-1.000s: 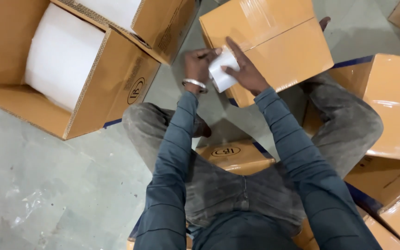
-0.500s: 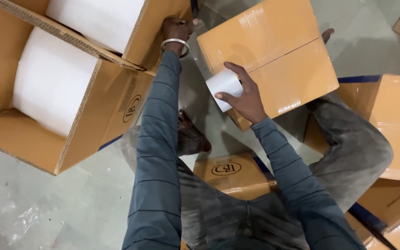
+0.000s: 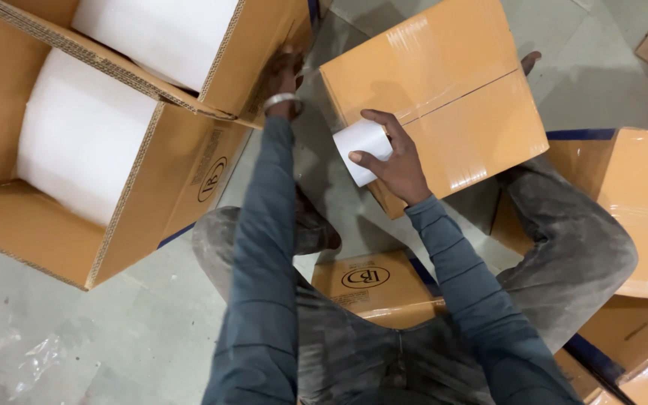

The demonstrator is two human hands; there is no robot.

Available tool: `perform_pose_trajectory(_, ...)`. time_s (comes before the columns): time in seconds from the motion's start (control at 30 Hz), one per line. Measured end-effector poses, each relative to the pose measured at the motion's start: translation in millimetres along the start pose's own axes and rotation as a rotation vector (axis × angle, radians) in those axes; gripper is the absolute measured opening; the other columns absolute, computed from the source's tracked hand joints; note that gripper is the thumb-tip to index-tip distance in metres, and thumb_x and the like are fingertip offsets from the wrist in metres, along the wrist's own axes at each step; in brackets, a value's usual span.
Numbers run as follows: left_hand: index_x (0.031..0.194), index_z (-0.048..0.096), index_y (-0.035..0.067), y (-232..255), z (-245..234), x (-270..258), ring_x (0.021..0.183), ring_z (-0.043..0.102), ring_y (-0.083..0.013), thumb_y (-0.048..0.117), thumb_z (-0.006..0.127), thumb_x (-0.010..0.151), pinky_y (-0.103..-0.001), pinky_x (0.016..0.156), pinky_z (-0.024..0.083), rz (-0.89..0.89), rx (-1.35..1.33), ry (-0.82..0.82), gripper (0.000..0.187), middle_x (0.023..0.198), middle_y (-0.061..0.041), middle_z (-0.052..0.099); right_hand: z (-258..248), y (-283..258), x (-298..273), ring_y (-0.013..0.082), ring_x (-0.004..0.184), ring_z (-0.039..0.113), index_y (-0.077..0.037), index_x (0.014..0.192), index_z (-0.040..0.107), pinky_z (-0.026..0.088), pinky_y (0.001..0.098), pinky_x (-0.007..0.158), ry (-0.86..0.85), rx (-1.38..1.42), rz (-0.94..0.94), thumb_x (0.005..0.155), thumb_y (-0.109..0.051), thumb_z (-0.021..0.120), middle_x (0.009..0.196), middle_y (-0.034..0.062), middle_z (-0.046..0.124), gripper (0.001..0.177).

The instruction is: Packing foam padding into cardboard boxes and sealing them with tape.

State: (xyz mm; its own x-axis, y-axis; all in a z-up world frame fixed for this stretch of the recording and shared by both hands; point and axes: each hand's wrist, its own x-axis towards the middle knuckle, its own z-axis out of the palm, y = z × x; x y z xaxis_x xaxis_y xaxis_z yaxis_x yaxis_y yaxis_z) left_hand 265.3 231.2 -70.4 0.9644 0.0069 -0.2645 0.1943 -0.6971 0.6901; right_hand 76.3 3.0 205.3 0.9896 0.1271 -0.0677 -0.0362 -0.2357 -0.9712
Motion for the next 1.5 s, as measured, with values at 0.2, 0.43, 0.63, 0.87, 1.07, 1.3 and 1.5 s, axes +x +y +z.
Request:
perform_pose_trajectory(0.2,0.147,0.056,0.004,42.6,40.7,-132.4,0.137,0.052,-0.0242,0.081,0.024,0.097,-0.034,0.117,0.031,-0.054,-1.134,0.055,0.097,0.147,-0.015,0.058,4.0,2.1,-1.1,0.0218,0.139,0.052,-0.007,0.142,0.058,0.040,0.0358,0.119,-0.035,0.055,-0.008,0.090,-0.022,0.085,0.145,0.0083,0.058,0.061)
perform_pose_trajectory(0.43,0.128,0.068,-0.002,77.8,5.8,-106.7,0.106,0.068,-0.0275,0.059,0.060,0.094,-0.042,0.091,0.054,-0.306,-1.114,0.325,0.070,0.117,-0.016,0.072,0.2,6.1,-2.8,0.0210,0.138,0.054,-0.010,0.142,0.057,0.039,0.0359,0.120,-0.001,-0.016,-0.028,0.090,-0.024,0.085,0.144,0.0068,0.060,0.061)
perform_pose_trajectory(0.63,0.099,0.077,-0.008,50.5,39.4,-37.4,0.068,0.065,-0.0232,0.021,0.087,0.083,-0.038,0.062,0.055,-0.304,-1.093,0.285,0.035,0.082,-0.010,0.074,2.9,3.0,-8.2,0.0236,0.136,0.055,-0.012,0.146,0.056,0.042,0.0377,0.118,0.005,0.038,0.017,0.091,-0.024,0.085,0.145,0.0065,0.059,0.064)
perform_pose_trajectory(0.87,0.088,0.074,-0.004,46.8,34.7,-27.5,0.067,0.068,-0.0219,0.013,0.086,0.079,-0.036,0.058,0.055,-0.313,-1.234,0.264,0.022,0.080,-0.010,0.074,-29.2,-4.4,-81.5,0.0247,0.140,0.053,-0.010,0.150,0.051,0.042,0.0408,0.116,-0.050,-0.153,-0.055,0.084,-0.020,0.086,0.151,0.0130,0.056,0.075)
perform_pose_trajectory(1.07,0.080,0.071,-0.003,39.3,33.4,-29.4,0.062,0.069,-0.0225,0.014,0.093,0.073,-0.038,0.057,0.058,-0.297,-1.178,0.415,0.028,0.075,-0.011,0.077,-42.0,40.7,-199.9,0.0203,0.109,0.071,-0.006,0.113,0.075,0.054,0.0356,0.097,-0.040,-0.068,0.276,0.091,-0.021,0.078,0.114,0.0073,0.077,0.026)
perform_pose_trajectory(1.3,0.083,0.075,-0.001,61.6,4.7,-48.7,0.058,0.064,-0.0196,0.020,0.089,0.074,-0.035,0.048,0.045,-0.413,-1.077,0.277,0.026,0.076,-0.009,0.075,-31.1,85.8,-188.3,0.0166,0.102,0.070,-0.003,0.102,0.073,0.052,0.0329,0.094,-0.018,-0.077,0.381,0.091,-0.021,0.080,0.103,0.0061,0.077,0.022)
perform_pose_trajectory(1.5,0.102,0.077,-0.009,9.2,53.8,-32.3,0.093,0.078,-0.0279,0.015,0.086,0.084,-0.040,0.088,0.066,0.023,-1.480,0.314,0.032,0.106,-0.020,0.081,-25.3,124.5,-168.3,0.0165,0.100,0.069,-0.003,0.097,0.076,0.052,0.0343,0.092,-0.034,0.105,0.430,0.092,-0.020,0.079,0.102,0.0074,0.077,0.019)
